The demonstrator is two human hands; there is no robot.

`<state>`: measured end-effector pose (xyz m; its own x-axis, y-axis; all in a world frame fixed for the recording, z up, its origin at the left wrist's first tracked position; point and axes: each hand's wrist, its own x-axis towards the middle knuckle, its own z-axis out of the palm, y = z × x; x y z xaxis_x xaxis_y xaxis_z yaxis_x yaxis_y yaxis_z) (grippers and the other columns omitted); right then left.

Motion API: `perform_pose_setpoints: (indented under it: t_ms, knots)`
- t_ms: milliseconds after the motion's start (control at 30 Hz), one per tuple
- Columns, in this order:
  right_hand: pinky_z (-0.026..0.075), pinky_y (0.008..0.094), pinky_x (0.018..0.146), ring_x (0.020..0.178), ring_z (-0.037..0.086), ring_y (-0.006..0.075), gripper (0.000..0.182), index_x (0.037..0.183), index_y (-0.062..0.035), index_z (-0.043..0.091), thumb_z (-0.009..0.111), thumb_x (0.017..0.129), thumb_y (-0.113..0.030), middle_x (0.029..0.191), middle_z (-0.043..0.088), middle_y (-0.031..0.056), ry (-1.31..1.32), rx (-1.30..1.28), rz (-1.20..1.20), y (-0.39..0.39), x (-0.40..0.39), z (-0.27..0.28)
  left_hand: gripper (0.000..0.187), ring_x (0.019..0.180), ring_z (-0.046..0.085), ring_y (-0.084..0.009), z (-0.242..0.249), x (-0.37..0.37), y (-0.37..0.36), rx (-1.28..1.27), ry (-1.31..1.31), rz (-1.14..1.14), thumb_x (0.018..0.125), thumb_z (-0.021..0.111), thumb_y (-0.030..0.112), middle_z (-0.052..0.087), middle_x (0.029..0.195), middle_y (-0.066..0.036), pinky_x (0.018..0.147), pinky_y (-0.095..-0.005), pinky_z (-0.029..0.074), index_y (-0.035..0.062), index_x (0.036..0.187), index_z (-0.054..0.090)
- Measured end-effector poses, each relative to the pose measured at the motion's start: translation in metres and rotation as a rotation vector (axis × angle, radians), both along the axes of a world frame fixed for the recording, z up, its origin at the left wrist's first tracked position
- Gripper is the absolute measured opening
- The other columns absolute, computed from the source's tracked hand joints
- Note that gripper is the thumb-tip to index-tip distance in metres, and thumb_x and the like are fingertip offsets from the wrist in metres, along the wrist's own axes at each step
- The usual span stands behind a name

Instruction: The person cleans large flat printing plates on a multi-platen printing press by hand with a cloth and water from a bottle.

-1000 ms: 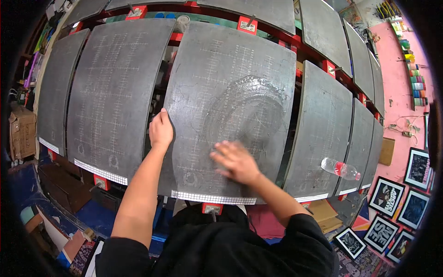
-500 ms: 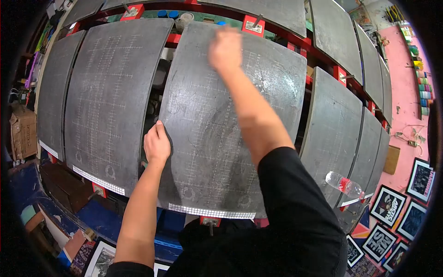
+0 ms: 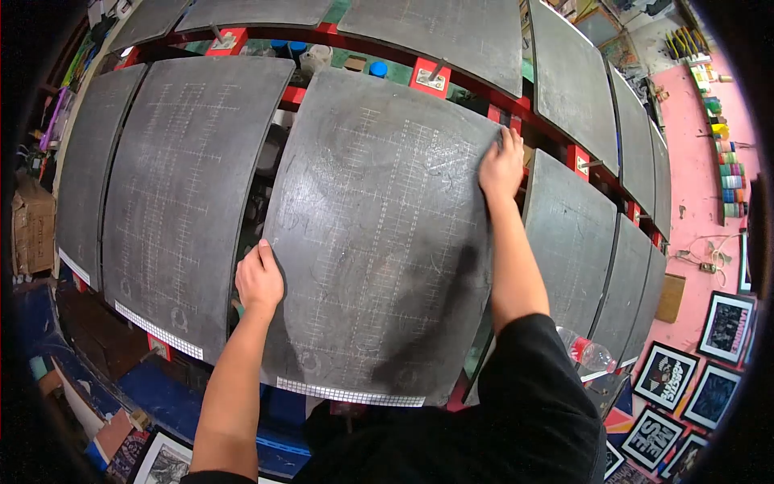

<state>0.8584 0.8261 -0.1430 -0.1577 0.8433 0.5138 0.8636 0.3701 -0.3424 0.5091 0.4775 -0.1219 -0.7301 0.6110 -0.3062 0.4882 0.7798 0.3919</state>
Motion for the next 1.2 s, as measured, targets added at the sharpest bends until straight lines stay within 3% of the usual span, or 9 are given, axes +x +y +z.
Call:
perform_pose_setpoints:
  t_ms: [67, 167, 367, 433, 633, 767, 867, 1067, 1200]
  knots:
    - [0.043, 0.0527, 0.114, 0.131, 0.055, 0.0473, 0.041, 0.128, 0.0036, 0.065, 0.061, 0.088, -0.004, 0.133, 0.063, 0.0297, -0.135, 0.220, -0.092, 0.017, -0.029, -0.018, 0.062, 0.111, 0.063, -0.0470, 0.005, 0.001, -0.002, -0.044, -0.015, -0.014, 0.110, 0.035, 0.050, 0.073, 0.115, -0.025, 0.098, -0.0551, 0.047, 0.0026, 0.117, 0.074]
    - [0.043, 0.0566, 0.112, 0.122, 0.057, 0.0483, 0.034, 0.119, 0.0019, 0.065, 0.062, 0.085, -0.004, 0.120, 0.065, 0.0299, 0.029, 0.301, 0.255, -0.005, -0.134, -0.021, 0.061, 0.111, 0.063, -0.0477, 0.002, 0.001, -0.004, -0.049, -0.020, -0.015, 0.110, 0.035, 0.050, 0.073, 0.114, -0.025, 0.099, -0.0558, 0.047, 0.0026, 0.117, 0.074]
    - [0.034, 0.0545, 0.124, 0.144, 0.048, 0.0399, 0.045, 0.132, -0.0053, 0.064, 0.062, 0.086, -0.007, 0.149, 0.056, 0.0194, 0.105, -0.212, 0.913, -0.165, -0.181, 0.029, 0.062, 0.105, 0.063, -0.0507, 0.011, 0.002, -0.002, 0.002, -0.024, -0.016, 0.110, 0.037, 0.048, 0.072, 0.107, -0.029, 0.094, -0.0571, 0.048, -0.0003, 0.112, 0.074]
    - [0.034, 0.0553, 0.124, 0.146, 0.046, 0.0389, 0.043, 0.130, -0.0072, 0.066, 0.061, 0.087, -0.008, 0.153, 0.053, 0.0191, 0.039, -0.307, 0.928, -0.161, -0.128, 0.031, 0.061, 0.104, 0.064, -0.0513, 0.008, 0.003, -0.003, 0.070, 0.006, -0.016, 0.110, 0.037, 0.048, 0.071, 0.105, -0.030, 0.092, -0.0575, 0.048, -0.0007, 0.110, 0.075]
    - [0.032, 0.0596, 0.122, 0.144, 0.045, 0.0473, 0.044, 0.139, -0.0016, 0.060, 0.059, 0.096, -0.010, 0.150, 0.053, 0.0283, -0.038, -0.064, 0.073, -0.041, -0.102, 0.010, 0.060, 0.108, 0.063, -0.0494, 0.004, 0.000, -0.003, 0.007, -0.036, -0.011, 0.110, 0.037, 0.047, 0.072, 0.111, -0.027, 0.096, -0.0569, 0.048, 0.0011, 0.114, 0.075]
    - [0.034, 0.0575, 0.121, 0.136, 0.051, 0.0475, 0.042, 0.131, 0.0037, 0.061, 0.056, 0.093, -0.011, 0.141, 0.057, 0.0314, -0.005, -0.200, 0.297, -0.012, -0.240, 0.010, 0.060, 0.112, 0.062, -0.0474, 0.001, -0.002, -0.004, -0.002, -0.077, -0.013, 0.110, 0.036, 0.048, 0.072, 0.115, -0.026, 0.098, -0.0552, 0.047, 0.0014, 0.116, 0.074]
    - [0.038, 0.0527, 0.119, 0.136, 0.051, 0.0435, 0.046, 0.134, 0.0006, 0.062, 0.063, 0.090, -0.014, 0.140, 0.058, 0.0276, -0.011, 0.057, 0.598, -0.069, -0.323, -0.010, 0.058, 0.112, 0.062, -0.0474, -0.005, 0.002, -0.012, 0.067, -0.030, 0.021, 0.110, 0.037, 0.047, 0.072, 0.116, -0.025, 0.099, -0.0547, 0.047, 0.0034, 0.117, 0.074]
    - [0.036, 0.0508, 0.124, 0.146, 0.047, 0.0382, 0.055, 0.146, -0.0030, 0.054, 0.064, 0.092, -0.011, 0.157, 0.049, 0.0195, -0.076, -0.354, 1.150, -0.246, -0.197, 0.047, 0.042, 0.101, 0.071, -0.0439, 0.010, 0.000, -0.018, 0.581, -0.194, 0.150, 0.106, 0.040, 0.027, 0.075, 0.105, -0.024, 0.090, -0.0485, 0.052, 0.0100, 0.128, 0.071]
    - [0.033, 0.0515, 0.125, 0.149, 0.046, 0.0343, 0.051, 0.146, -0.0083, 0.057, 0.054, 0.095, -0.011, 0.159, 0.049, 0.0177, -0.230, -0.267, 1.203, -0.195, -0.127, 0.036, 0.039, 0.097, 0.071, -0.0435, 0.006, -0.001, -0.017, 0.637, -0.143, 0.088, 0.104, 0.045, 0.027, 0.075, 0.101, -0.024, 0.088, -0.0469, 0.053, 0.0097, 0.123, 0.074]
